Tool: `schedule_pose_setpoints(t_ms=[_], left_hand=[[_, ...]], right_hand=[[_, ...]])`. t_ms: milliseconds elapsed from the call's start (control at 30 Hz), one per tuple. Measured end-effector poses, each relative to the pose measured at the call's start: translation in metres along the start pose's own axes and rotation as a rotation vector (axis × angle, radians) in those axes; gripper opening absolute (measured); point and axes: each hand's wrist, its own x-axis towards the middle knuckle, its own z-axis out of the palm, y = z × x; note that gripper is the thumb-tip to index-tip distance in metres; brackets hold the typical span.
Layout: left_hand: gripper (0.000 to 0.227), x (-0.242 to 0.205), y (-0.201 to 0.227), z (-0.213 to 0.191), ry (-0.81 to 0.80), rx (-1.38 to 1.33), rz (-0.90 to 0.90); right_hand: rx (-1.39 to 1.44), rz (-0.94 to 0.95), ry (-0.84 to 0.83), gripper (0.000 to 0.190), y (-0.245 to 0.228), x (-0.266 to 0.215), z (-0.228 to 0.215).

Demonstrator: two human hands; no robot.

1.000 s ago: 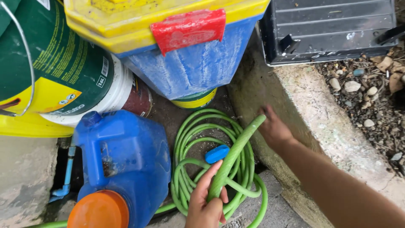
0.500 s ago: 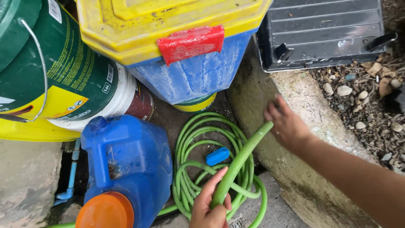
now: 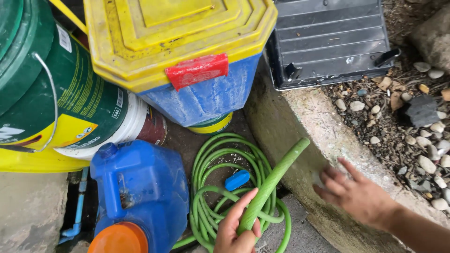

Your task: Scrubbing a green garden hose with a brush in an outdoor utility area.

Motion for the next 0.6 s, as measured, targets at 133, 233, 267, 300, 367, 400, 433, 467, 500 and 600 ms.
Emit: schedule_pose_setpoints(t_ms=[133,233,267,300,367,400,433,467,500,600], left_hand=[[0.091,0.000,0.025,0.010,0.000,-0.014,-0.094],[0.092,-0.002,0.031,0.011,0.041,-0.014,-0.102],[0.095,-0.002,0.029,0.008,0.068,-0.027,-0.114],[0.099,-0.002,0.028,0.005,0.096,-0.040,-0.126],[0.100,-0.002,0.021,-0.007,0.134,-0.030,-0.115],[0.101,-0.004,0.017,-0.015,0.173,-0.018,-0.104],[0.101,-0.004,0.005,-0.027,0.177,-0.018,-0.107],[0.099,-0.003,-0.006,-0.039,0.160,-0.062,-0.086],[0.097,-0.002,-0.017,-0.053,0.143,-0.107,-0.065],[0.100,-0.003,-0.031,-0.076,0.177,-0.091,-0.028]], right_hand=[[-0.039,0.409,-0.004,0.078,0.045,0.045,-0.058],[0.251,0.702,0.238,0.039,0.068,0.062,-0.033],[0.289,0.780,0.306,0.039,0.071,0.065,-0.029],[0.328,0.858,0.374,0.042,0.074,0.069,-0.025],[0.347,0.887,0.424,0.042,0.055,0.066,-0.023],[0.368,0.919,0.474,0.041,0.044,0.066,-0.022],[0.372,0.916,0.472,0.041,0.030,0.063,-0.030],[0.363,0.986,0.426,0.040,0.017,0.062,-0.039],[0.353,1.056,0.379,0.040,0.004,0.061,-0.047],[-0.053,1.024,0.472,0.049,-0.036,0.085,-0.057]])
